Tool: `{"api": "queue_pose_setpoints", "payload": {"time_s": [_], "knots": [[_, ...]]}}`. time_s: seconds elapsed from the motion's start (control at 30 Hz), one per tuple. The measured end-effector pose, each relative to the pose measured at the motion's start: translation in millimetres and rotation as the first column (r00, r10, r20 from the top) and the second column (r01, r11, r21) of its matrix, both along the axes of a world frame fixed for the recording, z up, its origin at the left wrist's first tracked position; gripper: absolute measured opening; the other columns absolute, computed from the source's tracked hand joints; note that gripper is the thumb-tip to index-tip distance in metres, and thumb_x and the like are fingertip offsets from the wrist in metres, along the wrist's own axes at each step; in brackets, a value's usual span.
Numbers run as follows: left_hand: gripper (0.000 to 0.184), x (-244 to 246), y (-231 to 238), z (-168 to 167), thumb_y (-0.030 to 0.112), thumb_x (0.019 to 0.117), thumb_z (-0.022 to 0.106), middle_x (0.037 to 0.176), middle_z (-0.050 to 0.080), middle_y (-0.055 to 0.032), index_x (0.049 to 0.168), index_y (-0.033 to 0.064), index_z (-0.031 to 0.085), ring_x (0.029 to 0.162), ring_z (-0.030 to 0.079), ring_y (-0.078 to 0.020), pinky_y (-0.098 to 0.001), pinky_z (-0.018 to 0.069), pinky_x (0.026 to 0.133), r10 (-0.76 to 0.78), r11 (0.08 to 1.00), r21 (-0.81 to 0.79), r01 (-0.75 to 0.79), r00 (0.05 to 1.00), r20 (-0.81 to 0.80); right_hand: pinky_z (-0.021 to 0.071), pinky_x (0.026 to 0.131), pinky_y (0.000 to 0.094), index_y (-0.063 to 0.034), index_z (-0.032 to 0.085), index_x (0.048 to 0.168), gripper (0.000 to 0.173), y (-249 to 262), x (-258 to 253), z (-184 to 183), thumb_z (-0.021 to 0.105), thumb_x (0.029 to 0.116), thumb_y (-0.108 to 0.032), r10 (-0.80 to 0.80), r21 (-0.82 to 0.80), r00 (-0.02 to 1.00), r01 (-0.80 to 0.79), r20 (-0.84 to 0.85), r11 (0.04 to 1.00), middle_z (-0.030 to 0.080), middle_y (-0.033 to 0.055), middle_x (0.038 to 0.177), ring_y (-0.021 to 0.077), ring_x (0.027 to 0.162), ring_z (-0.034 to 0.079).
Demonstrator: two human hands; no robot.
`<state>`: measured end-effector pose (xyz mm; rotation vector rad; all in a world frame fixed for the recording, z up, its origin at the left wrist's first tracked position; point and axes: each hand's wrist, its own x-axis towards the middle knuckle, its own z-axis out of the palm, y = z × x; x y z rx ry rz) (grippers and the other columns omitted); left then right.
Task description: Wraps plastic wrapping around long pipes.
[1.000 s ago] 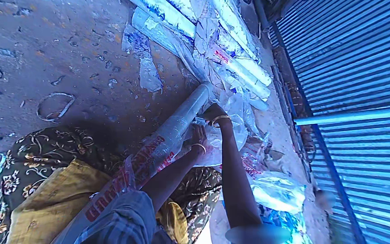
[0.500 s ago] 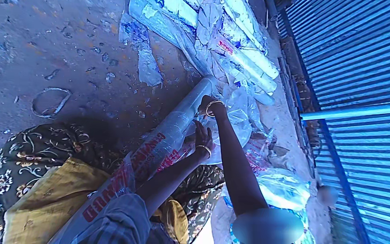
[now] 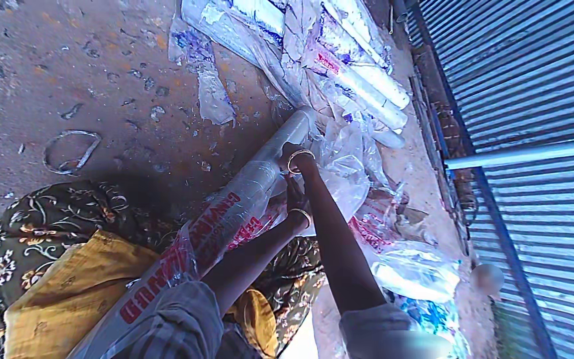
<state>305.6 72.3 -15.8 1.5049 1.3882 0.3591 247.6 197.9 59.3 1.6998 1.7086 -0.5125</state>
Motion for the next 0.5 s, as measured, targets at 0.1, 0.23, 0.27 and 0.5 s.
{"api": "queue_pose_setpoints", "payload": {"time_s": [0.1, 0.23, 0.27, 0.5], "knots": [[0.069, -0.8, 18.8, 8.9, 0.022, 0.1030, 0.056, 0.166, 0.006, -0.0356, 0.159, -0.0055, 0.026, 0.157, 0.009, -0.0465, -0.0488, 0.0128, 0.126, -0.046, 0.997, -0.073, 0.040, 0.996, -0.077, 0.0544, 0.074, 0.0470, 0.0040, 0.065, 0.098, 0.017, -5.1, 9.5, 8.3, 0.063, 0.0974, -0.013, -0.020, 0.010, 0.999, 0.020, -0.027, 1.000, 0.069, 0.0175, 0.091, 0.0263, 0.077, 0.068], [0.079, 27.8, 19.5, -23.3, 0.023, 0.1077, 0.049, 0.165, -0.013, -0.0360, 0.159, -0.0111, 0.001, 0.158, -0.006, -0.0457, -0.0429, 0.0040, 0.128, 0.008, 1.000, -0.003, -0.009, 0.995, -0.100, 0.0525, 0.083, 0.0573, 0.0074, 0.064, 0.106, 0.021, -1.8, 1.2, -3.3, 0.065, 0.0942, -0.010, 0.002, 0.033, 0.998, 0.000, -0.055, 0.999, 0.067, 0.0254, 0.107, 0.0370, 0.097, 0.068], [0.078, 59.6, 10.5, -74.1, 0.018, 0.0976, 0.060, 0.162, 0.006, -0.0440, 0.153, -0.0201, 0.020, 0.154, 0.006, -0.0544, -0.0470, 0.0054, 0.128, 0.305, 0.895, 0.292, -0.338, 0.940, 0.153, 0.0528, 0.083, 0.0568, 0.0072, 0.063, 0.109, 0.021, -0.5, -3.1, -4.1, 0.064, 0.0944, -0.009, 0.009, 0.022, 0.999, -0.008, -0.044, 1.000, 0.066, 0.0259, 0.110, 0.0373, 0.099, 0.068], [0.048, -0.7, 6.0, 11.3, 0.008, 0.1037, 0.054, 0.155, 0.042, -0.0314, 0.146, -0.0111, 0.045, 0.146, 0.039, -0.0411, -0.0463, 0.0288, 0.121, -0.063, 0.997, -0.049, 0.062, 0.998, -0.019, 0.0537, 0.073, 0.0546, 0.0060, 0.064, 0.100, 0.023, -26.6, 30.7, -14.3, 0.069, 0.0935, -0.016, -0.112, 0.137, 0.981, 0.134, -0.160, 0.981, 0.067, 0.0251, 0.093, 0.0371, 0.083, 0.067]]}}
